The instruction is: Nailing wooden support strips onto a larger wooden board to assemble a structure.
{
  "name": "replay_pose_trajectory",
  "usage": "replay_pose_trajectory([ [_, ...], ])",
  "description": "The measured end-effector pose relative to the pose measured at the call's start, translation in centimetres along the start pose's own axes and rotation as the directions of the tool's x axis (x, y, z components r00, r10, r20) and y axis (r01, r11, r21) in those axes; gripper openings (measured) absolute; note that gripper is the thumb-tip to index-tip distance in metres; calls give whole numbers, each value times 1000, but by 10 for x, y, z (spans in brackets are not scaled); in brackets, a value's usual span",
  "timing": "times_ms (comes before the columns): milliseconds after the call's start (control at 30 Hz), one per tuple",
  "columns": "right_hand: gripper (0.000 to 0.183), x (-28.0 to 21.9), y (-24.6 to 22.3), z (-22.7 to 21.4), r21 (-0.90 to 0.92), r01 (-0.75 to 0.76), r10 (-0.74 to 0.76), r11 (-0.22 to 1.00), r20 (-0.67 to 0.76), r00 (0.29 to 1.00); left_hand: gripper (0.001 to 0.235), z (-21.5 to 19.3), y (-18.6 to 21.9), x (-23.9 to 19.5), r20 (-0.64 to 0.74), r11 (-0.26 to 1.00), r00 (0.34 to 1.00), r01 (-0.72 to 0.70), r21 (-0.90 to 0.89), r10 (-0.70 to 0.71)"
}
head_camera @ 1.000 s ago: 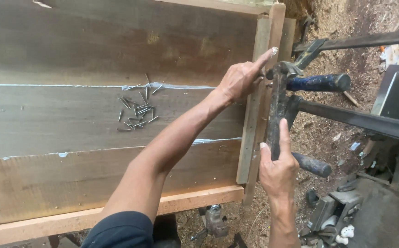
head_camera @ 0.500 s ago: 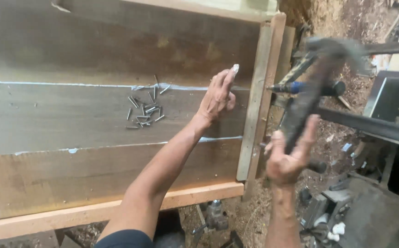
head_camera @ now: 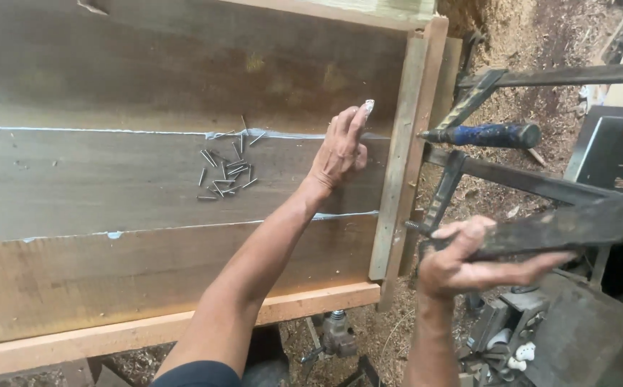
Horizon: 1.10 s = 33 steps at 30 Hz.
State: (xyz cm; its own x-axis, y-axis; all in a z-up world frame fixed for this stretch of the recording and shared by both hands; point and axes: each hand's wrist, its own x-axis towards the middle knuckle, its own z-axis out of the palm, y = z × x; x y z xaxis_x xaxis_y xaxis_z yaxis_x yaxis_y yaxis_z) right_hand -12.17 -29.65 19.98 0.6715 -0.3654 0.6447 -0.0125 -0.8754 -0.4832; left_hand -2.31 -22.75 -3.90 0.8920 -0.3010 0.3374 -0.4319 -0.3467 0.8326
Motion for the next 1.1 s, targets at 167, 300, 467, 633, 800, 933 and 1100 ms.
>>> replay_pose_trajectory([
  [167, 70, -34, -4, 20, -313, -529, 613, 789, 463, 640, 97, 2, 4, 0, -55, 999, 998, 19, 41, -16],
  [300, 77, -6, 6, 10, 110, -333, 301, 936, 235, 924, 102, 10, -7, 8, -57, 996, 998, 15, 90, -10],
  [467, 80, -62, 10, 27, -188, -279, 322, 942, 260, 910, 101, 11, -5, 5, -47, 997, 999, 26, 66, -23],
  [633, 83, -46, 39, 18, -152, -311, 346, 938, 379, 858, 100, 0, 7, 0, -39, 999, 998, 43, 27, -42],
  [800, 84, -81, 47, 3, 46, -100, 95, 994, 101, 990, 100, 9, -5, 0, -72, 999, 997, 2, 33, 0],
  [933, 83, -66, 21, 34, -388, -525, 651, 758, 400, 645, 100, 10, -6, 14, -82, 999, 996, -39, 20, 40],
  [1100, 88, -50, 15, 14, 139, -78, 77, 987, 17, 997, 103, 6, -6, 7, -76, 994, 997, 0, 106, 8],
])
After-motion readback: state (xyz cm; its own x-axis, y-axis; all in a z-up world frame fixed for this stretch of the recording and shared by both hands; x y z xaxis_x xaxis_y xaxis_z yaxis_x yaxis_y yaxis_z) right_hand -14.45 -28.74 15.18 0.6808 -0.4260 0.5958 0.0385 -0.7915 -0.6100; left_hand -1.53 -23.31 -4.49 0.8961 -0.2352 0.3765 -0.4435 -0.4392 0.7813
